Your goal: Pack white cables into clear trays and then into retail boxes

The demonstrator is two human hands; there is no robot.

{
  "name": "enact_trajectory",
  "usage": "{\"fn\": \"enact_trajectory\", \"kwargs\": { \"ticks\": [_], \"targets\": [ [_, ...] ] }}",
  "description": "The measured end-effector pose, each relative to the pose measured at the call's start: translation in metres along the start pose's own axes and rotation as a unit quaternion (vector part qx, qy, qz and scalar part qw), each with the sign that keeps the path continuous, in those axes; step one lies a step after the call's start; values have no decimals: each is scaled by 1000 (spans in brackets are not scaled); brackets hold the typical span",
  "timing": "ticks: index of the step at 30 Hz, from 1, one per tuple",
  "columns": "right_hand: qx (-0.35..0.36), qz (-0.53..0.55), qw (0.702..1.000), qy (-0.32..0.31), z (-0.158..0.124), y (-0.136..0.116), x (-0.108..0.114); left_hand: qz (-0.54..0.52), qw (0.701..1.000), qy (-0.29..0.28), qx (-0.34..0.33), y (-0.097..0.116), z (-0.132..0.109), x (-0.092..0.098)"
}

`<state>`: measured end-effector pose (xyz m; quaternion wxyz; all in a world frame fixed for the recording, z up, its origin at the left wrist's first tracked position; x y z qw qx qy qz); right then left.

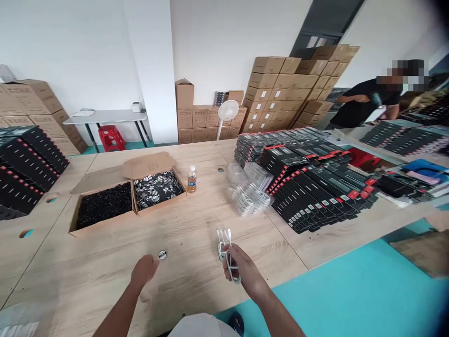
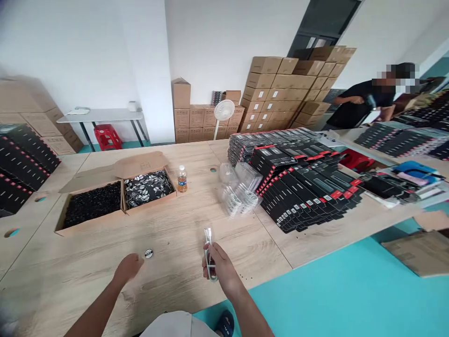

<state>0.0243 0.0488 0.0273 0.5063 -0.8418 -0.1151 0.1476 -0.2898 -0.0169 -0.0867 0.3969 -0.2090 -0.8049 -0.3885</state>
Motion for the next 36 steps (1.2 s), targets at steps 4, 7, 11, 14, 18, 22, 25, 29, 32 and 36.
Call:
{"fn": "enact_trajectory", "kwargs": {
  "ticks": [4,7,11,14,18,22,25,29,32,36],
  "targets": [
    [19,-72,997,37,13,-3,4,-56,997,-8,-59,59,-13,-16],
    [47,-180,977,107,23,-1,11,-110,989,-8,-97,109,-30,-24],
    [74,-227,964,120,27,-2,14,-174,976,-25,-132,157,-55,-34],
    [85,-227,962,126,21,-6,22,-244,958,-42,-145,173,-67,-35],
    [101,-237,960,114,10,-9,31,-493,858,-99,-106,186,-73,-30],
    [95,-229,963,103,3,-8,41,-655,734,-168,-68,203,-77,-30],
    [88,-232,956,155,-4,-11,58,-654,743,-124,-72,204,-75,-31],
    [92,-261,947,162,-14,-16,58,-623,766,-120,-101,214,-82,-38],
    [99,-306,935,149,-21,-19,45,-604,773,-147,-126,229,-93,-41],
    [111,-203,964,131,-23,-18,35,-611,773,-122,-120,237,-95,-39]
  ]
}}
Point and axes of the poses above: each hand's wrist, its own z-axis towards the middle knuckle, its own x-axis out of the back of the hand, y = z × x, the point moved 7 cm from there along z, towards the middle knuckle
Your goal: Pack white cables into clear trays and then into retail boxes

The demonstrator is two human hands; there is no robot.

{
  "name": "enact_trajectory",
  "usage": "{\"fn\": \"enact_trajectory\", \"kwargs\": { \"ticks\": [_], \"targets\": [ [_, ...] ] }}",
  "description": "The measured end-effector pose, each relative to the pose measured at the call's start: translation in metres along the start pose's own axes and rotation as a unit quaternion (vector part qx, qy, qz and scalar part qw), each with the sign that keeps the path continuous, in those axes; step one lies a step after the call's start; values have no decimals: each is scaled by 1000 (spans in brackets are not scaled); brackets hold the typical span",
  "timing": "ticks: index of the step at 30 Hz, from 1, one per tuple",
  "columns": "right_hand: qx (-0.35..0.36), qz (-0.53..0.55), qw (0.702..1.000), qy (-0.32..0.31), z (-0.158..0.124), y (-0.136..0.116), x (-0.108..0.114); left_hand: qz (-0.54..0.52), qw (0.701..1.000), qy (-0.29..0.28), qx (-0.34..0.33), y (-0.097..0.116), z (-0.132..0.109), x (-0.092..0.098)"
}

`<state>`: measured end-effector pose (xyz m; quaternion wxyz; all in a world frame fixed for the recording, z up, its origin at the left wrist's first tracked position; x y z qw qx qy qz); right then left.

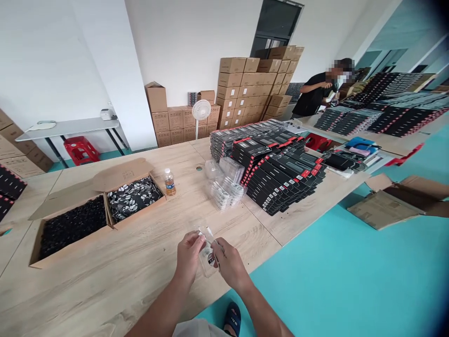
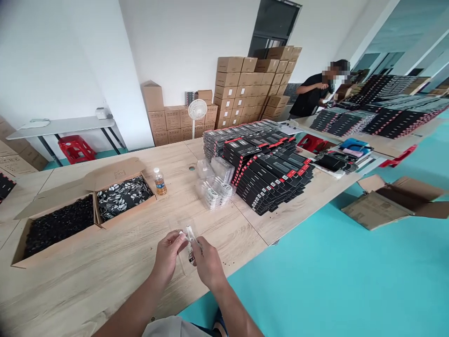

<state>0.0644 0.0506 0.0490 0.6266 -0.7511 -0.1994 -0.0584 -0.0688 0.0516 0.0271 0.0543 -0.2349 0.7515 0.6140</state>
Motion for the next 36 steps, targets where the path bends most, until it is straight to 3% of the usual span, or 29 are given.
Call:
{"fn": "enact_trajectory", "kwargs": {
  "ticks": [3,5,11,16,20,30,36],
  "targets": [
    [-38,136,990,1,1,5,0,-9,1000,25,17,-6,4,4],
    [-63,155,986,-7,3,8,-1,3,1000,28,12,-7,6,7],
    [-68,57,996,13,11,10,0,-11,999,-34,-3,-3,3,5],
    [-63,59,996,14,20,8,-14,-96,995,13,31,-2,5,11],
    [-71,53,996,5,24,3,-26,-163,984,16,67,-2,4,6],
    [-85,87,991,-53,24,-3,-39,-137,986,56,75,-5,5,10],
    [-81,56,994,-48,23,-4,-38,-143,984,94,48,-6,9,13]
  ]
}}
Point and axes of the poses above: each hand's wrist, its own z-axis towards the middle knuckle, its own x-axis out of the back of the hand, y = z × x, the point moved 7 cm from there along z, towards the middle knuckle
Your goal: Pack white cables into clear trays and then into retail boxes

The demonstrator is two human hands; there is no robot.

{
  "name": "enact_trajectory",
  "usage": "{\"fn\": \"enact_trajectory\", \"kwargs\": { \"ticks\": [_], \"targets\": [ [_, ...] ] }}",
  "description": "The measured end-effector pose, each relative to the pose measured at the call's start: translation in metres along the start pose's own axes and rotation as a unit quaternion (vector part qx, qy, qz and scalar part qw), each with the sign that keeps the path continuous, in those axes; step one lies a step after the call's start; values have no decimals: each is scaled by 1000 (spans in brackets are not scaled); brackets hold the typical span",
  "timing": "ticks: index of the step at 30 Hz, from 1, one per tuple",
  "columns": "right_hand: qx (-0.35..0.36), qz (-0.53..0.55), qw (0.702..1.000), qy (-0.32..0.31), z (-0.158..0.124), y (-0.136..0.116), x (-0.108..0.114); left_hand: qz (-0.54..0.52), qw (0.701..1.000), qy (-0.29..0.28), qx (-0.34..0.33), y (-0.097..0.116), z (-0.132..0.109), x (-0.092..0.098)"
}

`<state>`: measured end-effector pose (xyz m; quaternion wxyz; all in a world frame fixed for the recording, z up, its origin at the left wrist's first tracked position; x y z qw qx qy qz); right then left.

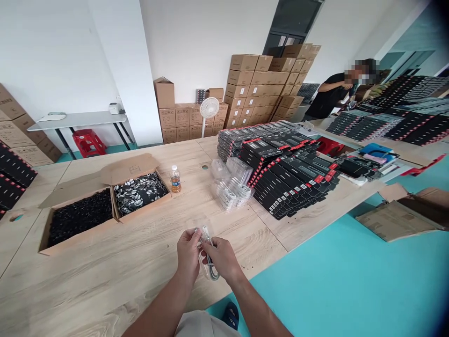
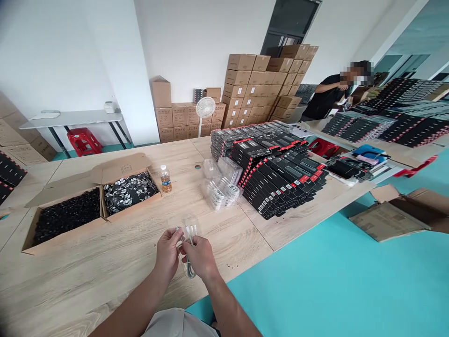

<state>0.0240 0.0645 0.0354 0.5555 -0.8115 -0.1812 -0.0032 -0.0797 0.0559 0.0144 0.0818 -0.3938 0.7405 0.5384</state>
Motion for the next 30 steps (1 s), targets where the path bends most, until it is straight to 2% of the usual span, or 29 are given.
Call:
{"fn": "enact_trajectory", "kwargs": {
  "ticks": [3,6,9,11,14,18,20,24,26,30],
  "targets": [
    [39,-138,989,23,-3,-8,5,-7,999,45,-13,4,4,5],
    [91,-333,936,71,-6,-21,7,-3,999,45,-5,5,8,5],
    [84,-425,898,69,-4,-21,3,12,999,31,8,4,9,4],
    [86,-431,896,65,-4,-20,0,17,999,31,6,6,10,5],
    [136,-419,894,82,-11,-25,0,19,999,28,-14,13,8,5],
    [234,-429,854,178,-25,-41,11,24,998,7,-65,27,1,-2],
    [248,-385,864,207,-28,-44,20,23,997,-2,-79,32,-4,-7],
    [216,-254,920,208,-22,-41,39,-3,998,-48,-42,33,-13,-20],
    [221,-235,924,207,-22,-43,43,-14,997,-74,-24,31,-16,-24],
    [263,-258,909,196,-29,-51,43,-30,996,-88,8,27,-18,-26]
  ]
}}
Point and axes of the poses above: each hand's wrist, its own z-axis towards the middle knuckle, its own x-axis out of the back of the hand, y = z × x, the point moved 7 cm from there along z, towards the middle knuckle
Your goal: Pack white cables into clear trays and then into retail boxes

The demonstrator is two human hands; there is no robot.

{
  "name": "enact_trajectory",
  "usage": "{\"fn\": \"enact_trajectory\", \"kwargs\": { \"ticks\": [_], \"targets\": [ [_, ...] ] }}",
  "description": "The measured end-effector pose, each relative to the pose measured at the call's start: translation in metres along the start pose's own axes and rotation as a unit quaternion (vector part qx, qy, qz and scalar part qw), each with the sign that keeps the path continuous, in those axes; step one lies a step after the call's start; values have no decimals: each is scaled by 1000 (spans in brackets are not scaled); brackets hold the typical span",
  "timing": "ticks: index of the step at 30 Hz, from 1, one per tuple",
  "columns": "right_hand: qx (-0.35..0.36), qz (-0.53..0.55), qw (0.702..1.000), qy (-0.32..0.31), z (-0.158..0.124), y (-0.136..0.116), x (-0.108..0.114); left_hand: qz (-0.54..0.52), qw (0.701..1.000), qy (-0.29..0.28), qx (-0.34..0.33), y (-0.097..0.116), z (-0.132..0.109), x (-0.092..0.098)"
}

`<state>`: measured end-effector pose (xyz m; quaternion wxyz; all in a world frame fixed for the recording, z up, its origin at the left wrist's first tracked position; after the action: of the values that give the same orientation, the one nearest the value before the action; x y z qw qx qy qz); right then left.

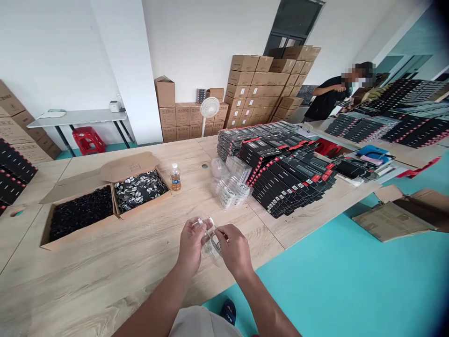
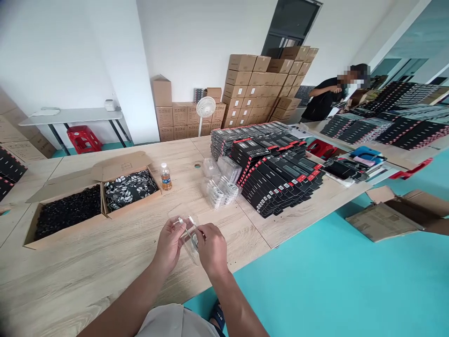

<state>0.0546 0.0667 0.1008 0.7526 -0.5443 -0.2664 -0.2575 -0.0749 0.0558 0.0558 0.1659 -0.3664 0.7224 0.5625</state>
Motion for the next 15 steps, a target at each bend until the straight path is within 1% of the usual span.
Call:
{"fn": "enact_trajectory", "kwargs": {
  "ticks": [2,4,7,10,15],
  "targets": [
    [10,-13,1000,-7,-1,-3,1,-16,1000,-7,13,-2,0,0],
    [3,-12,1000,-16,-1,-3,0,-29,999,-17,20,-1,1,-1],
    [-47,46,997,-30,0,4,-2,-38,999,-19,19,1,0,-3],
    [-95,120,987,-52,1,10,-4,-39,999,-19,21,3,0,-4],
    [-109,174,974,-96,1,9,-4,-16,999,-24,28,7,-1,-6]
  ]
}}
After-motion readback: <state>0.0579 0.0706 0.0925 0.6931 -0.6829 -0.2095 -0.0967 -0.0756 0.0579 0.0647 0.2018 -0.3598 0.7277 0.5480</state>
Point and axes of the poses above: each hand's wrist, its own z-axis towards the middle knuckle, its own x-axis out of the back of the hand, y = z × x, the point moved 7 cm from there along z, towards the middle knuckle
